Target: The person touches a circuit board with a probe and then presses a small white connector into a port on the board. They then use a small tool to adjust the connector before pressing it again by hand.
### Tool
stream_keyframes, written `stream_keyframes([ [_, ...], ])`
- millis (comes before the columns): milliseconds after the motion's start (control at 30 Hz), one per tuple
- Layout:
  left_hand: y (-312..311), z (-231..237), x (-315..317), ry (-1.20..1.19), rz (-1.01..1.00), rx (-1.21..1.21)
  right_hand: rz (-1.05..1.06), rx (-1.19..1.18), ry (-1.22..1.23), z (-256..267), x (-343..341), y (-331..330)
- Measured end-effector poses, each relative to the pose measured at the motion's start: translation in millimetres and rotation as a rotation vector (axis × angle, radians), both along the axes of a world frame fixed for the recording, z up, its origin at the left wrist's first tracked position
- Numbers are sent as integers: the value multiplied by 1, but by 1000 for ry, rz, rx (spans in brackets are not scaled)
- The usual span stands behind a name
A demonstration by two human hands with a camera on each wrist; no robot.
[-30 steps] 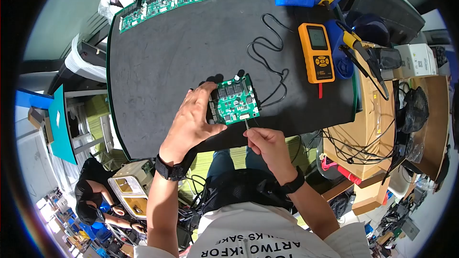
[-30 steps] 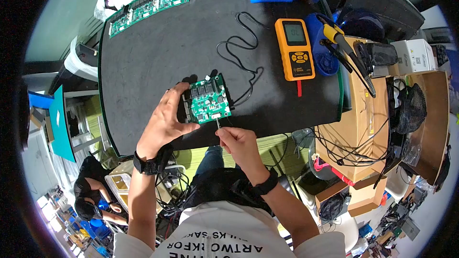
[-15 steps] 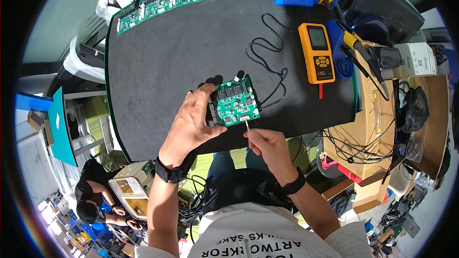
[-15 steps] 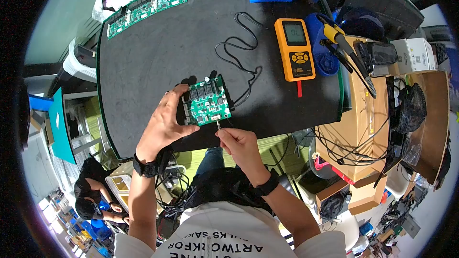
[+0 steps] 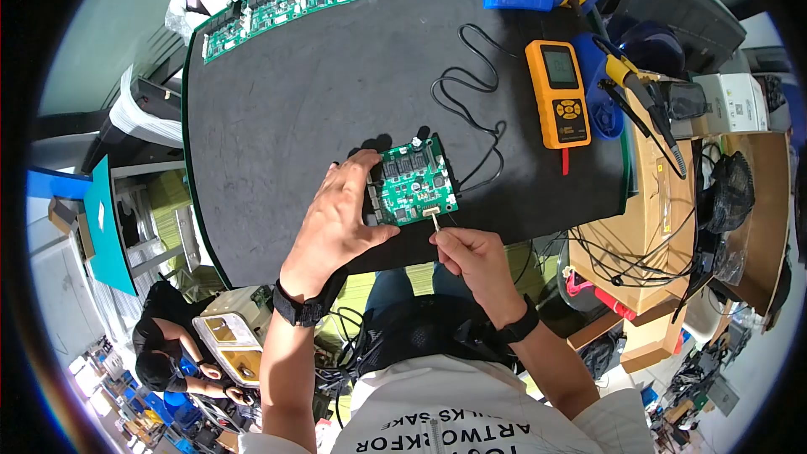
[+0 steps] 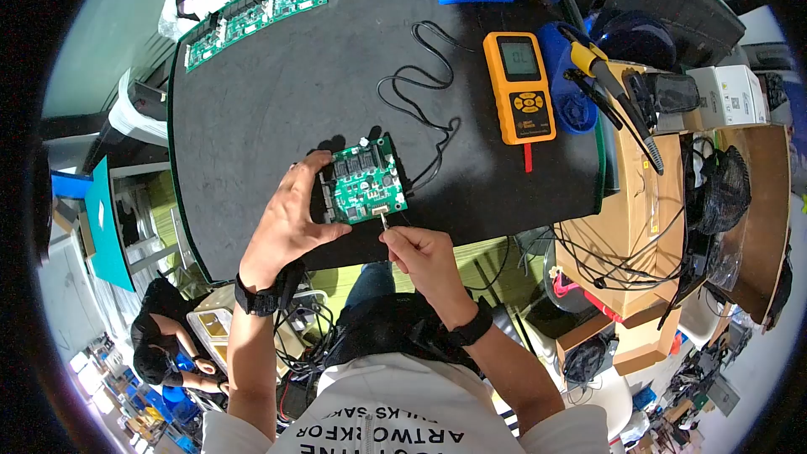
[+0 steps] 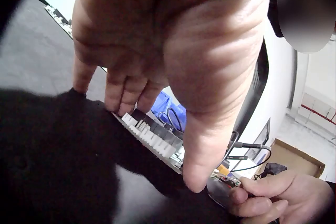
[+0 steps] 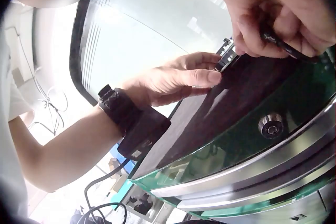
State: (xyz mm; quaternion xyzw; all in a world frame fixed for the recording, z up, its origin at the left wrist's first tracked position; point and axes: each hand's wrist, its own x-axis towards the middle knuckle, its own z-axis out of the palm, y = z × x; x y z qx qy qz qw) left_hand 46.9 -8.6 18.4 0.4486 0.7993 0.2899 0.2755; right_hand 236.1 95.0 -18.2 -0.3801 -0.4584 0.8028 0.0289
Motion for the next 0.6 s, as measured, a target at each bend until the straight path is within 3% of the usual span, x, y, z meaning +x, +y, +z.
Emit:
stream_keyframes([
  [600, 0, -1, -2, 52, -38, 12, -4, -54, -18, -1, -1, 0],
])
